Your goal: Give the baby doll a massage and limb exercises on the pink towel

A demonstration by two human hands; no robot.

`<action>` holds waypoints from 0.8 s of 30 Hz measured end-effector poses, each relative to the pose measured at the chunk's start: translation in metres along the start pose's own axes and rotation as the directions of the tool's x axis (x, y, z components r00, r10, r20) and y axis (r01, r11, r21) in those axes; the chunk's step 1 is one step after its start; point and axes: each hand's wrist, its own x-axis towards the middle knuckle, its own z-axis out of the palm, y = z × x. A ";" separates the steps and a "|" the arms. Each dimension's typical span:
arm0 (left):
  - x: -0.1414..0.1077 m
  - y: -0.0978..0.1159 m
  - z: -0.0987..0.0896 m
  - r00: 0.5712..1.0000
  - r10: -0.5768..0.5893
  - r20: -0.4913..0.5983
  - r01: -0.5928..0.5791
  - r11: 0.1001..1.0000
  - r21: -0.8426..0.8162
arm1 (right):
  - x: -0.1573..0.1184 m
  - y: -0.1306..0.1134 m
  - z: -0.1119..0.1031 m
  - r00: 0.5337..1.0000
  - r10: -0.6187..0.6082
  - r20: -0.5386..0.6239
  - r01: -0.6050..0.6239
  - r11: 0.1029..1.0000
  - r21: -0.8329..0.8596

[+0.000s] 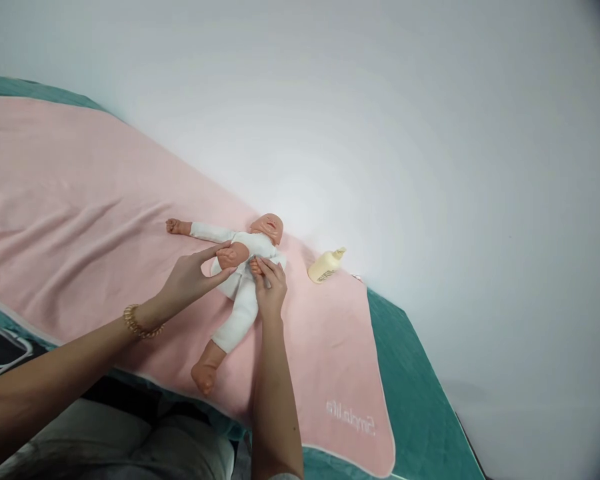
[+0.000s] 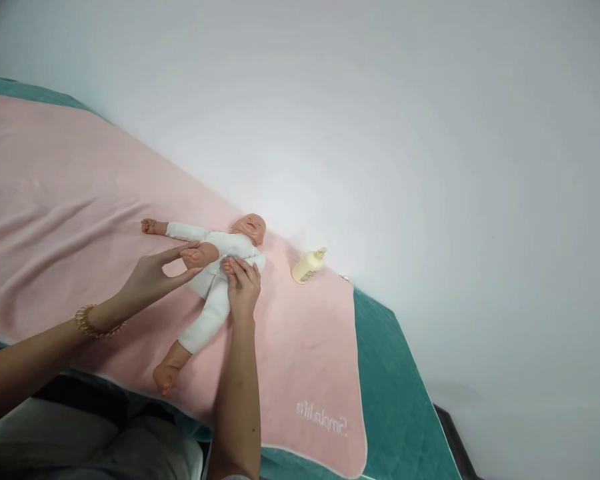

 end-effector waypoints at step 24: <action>-0.097 -0.047 -0.040 0.853 0.523 0.006 -0.522 0.851 0.057 | -0.022 0.059 -0.057 0.477 0.704 -0.526 -0.457 0.710 0.536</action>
